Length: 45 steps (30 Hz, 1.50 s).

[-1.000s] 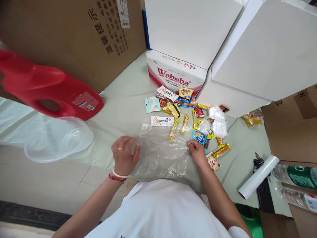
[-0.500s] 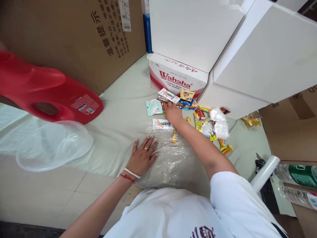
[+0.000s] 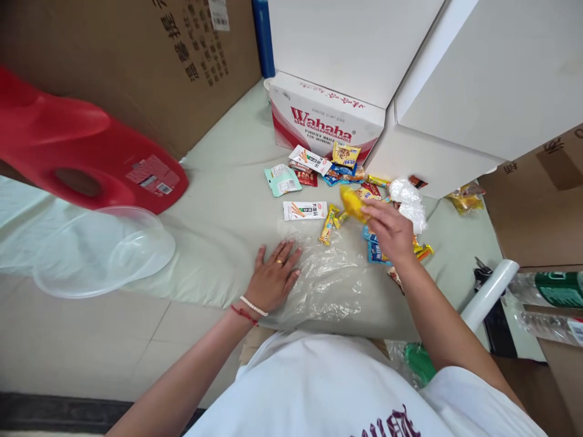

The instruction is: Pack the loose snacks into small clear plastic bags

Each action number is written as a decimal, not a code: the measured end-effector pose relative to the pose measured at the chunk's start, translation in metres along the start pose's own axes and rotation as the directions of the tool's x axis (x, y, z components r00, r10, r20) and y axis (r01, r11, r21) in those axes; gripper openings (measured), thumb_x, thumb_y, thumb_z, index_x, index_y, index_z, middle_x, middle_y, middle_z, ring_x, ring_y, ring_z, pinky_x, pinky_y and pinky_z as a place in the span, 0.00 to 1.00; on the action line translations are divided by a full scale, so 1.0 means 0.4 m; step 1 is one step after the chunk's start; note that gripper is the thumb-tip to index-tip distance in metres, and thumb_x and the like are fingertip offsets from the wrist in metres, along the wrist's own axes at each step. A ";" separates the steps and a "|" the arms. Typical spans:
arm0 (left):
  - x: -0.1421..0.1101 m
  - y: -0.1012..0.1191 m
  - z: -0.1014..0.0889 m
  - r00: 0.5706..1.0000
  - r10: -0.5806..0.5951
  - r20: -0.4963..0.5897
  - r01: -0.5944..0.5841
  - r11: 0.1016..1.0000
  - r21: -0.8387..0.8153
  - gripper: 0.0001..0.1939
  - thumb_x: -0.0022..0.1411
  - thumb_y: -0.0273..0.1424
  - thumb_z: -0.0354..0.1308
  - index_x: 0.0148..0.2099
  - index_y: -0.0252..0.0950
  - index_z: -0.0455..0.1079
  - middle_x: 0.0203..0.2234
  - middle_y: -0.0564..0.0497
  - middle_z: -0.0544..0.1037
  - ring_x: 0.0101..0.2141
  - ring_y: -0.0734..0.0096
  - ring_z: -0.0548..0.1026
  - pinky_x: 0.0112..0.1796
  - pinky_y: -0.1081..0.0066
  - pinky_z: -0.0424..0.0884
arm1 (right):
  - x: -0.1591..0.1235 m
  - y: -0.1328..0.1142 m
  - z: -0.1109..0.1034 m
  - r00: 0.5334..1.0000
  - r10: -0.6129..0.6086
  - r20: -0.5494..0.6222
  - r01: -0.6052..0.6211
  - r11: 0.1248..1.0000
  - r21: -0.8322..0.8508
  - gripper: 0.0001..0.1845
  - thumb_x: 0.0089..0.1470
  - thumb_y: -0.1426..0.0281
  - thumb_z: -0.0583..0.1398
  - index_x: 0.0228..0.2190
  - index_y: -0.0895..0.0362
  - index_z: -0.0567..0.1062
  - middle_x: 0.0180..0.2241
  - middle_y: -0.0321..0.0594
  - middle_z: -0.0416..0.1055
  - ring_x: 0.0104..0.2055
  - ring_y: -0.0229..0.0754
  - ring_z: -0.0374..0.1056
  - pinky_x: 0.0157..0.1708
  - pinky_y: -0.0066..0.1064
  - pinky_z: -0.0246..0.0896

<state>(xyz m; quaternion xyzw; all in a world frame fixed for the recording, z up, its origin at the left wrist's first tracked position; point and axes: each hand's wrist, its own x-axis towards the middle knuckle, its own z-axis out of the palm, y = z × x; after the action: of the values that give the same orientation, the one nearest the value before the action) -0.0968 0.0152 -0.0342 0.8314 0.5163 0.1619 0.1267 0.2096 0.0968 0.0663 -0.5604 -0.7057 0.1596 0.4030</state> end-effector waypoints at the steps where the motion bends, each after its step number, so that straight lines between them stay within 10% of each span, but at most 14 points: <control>1: 0.000 -0.002 0.001 1.000 -0.005 0.000 0.005 1.000 0.003 0.27 0.74 0.39 0.45 0.71 0.42 0.57 0.71 0.41 0.56 0.69 0.52 0.58 0.67 0.37 0.41 | -0.042 -0.019 0.005 0.995 -0.052 0.086 0.053 0.999 -0.005 0.13 0.61 0.60 0.62 0.44 0.46 0.84 0.55 0.41 0.76 0.54 0.51 0.73 0.54 0.46 0.69; 5: 0.000 -0.017 0.001 0.999 -0.019 0.027 0.018 0.999 0.039 0.29 0.74 0.39 0.44 0.73 0.39 0.55 0.71 0.40 0.56 0.69 0.52 0.58 0.67 0.38 0.44 | -0.166 -0.041 0.071 0.806 -0.202 0.556 0.205 0.977 0.057 0.16 0.65 0.66 0.56 0.46 0.47 0.83 0.58 0.42 0.74 0.52 0.48 0.74 0.55 0.44 0.69; 8: -0.005 -0.026 -0.008 0.996 -0.065 0.054 0.060 0.994 0.092 0.29 0.73 0.39 0.44 0.72 0.38 0.55 0.70 0.40 0.57 0.69 0.51 0.57 0.66 0.37 0.43 | -0.205 -0.015 0.108 0.665 -0.294 0.687 0.315 0.944 0.099 0.17 0.64 0.72 0.56 0.49 0.48 0.81 0.63 0.44 0.68 0.56 0.48 0.71 0.55 0.46 0.68; 14: -0.015 -0.027 -0.021 0.992 -0.105 0.068 0.093 0.982 0.164 0.28 0.74 0.40 0.43 0.72 0.43 0.56 0.71 0.41 0.57 0.69 0.50 0.58 0.66 0.35 0.43 | -0.210 -0.047 0.159 0.837 -0.110 0.537 0.223 0.963 -0.152 0.29 0.62 0.60 0.62 0.62 0.54 0.68 0.61 0.53 0.67 0.61 0.55 0.65 0.54 0.48 0.69; 22: -0.047 -0.068 -0.026 0.991 -0.049 -0.123 0.064 0.990 0.123 0.29 0.72 0.37 0.50 0.72 0.39 0.56 0.70 0.36 0.57 0.69 0.47 0.57 0.65 0.40 0.52 | -0.207 -0.052 0.215 0.765 -0.163 0.623 0.317 0.937 -0.145 0.21 0.65 0.65 0.59 0.58 0.58 0.71 0.57 0.54 0.70 0.55 0.54 0.67 0.52 0.48 0.69; 26: -0.128 -0.076 -0.064 0.955 0.219 -0.199 -0.218 0.976 0.024 0.31 0.67 0.32 0.58 0.69 0.41 0.58 0.65 0.37 0.67 0.68 0.52 0.60 0.66 0.46 0.55 | -0.252 -0.035 0.119 0.761 -0.266 0.592 0.282 0.957 0.068 0.23 0.65 0.65 0.59 0.60 0.57 0.68 0.63 0.56 0.61 0.62 0.52 0.61 0.58 0.48 0.65; 30: -0.214 -0.085 -0.088 0.932 0.362 0.013 -0.356 0.923 -0.144 0.25 0.64 0.36 0.62 0.61 0.37 0.65 0.64 0.35 0.67 0.66 0.52 0.63 0.65 0.49 0.59 | -0.335 -0.021 0.014 0.615 -0.289 0.734 0.251 0.954 0.166 0.24 0.61 0.61 0.64 0.56 0.54 0.71 0.56 0.51 0.69 0.57 0.51 0.64 0.56 0.47 0.65; 36: -0.217 -0.109 -0.113 0.960 0.257 0.110 -0.202 0.910 -0.363 0.11 0.69 0.24 0.51 0.46 0.41 0.73 0.56 0.46 0.78 0.61 0.63 0.71 0.63 0.56 0.64 | -0.401 0.012 0.002 0.708 -0.238 0.665 0.109 0.967 0.231 0.09 0.67 0.72 0.56 0.41 0.54 0.78 0.49 0.47 0.74 0.52 0.45 0.67 0.52 0.40 0.65; 41: -0.120 -0.120 -0.179 0.975 -0.046 0.216 0.140 0.885 -0.444 0.12 0.72 0.36 0.50 0.45 0.40 0.73 0.39 0.51 0.83 0.40 0.68 0.80 0.42 0.70 0.74 | -0.307 0.012 -0.012 0.701 -0.143 0.699 -0.081 0.958 0.277 0.12 0.69 0.65 0.55 0.40 0.55 0.78 0.37 0.42 0.77 0.40 0.40 0.71 0.43 0.31 0.65; 45: -0.008 -0.142 -0.169 0.975 -0.129 0.179 0.179 0.937 -0.299 0.14 0.70 0.40 0.49 0.40 0.39 0.72 0.34 0.51 0.81 0.35 0.65 0.77 0.40 0.67 0.72 | -0.199 0.035 -0.004 0.756 0.088 0.649 -0.184 0.980 0.080 0.16 0.68 0.61 0.54 0.41 0.57 0.78 0.37 0.42 0.78 0.37 0.41 0.72 0.38 0.29 0.63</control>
<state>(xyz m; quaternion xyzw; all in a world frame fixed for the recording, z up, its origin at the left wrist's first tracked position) -0.1715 0.0399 0.0059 0.7677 0.5361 0.1654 0.3097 0.2239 0.0278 0.0267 -0.4925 -0.7452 0.4191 0.1628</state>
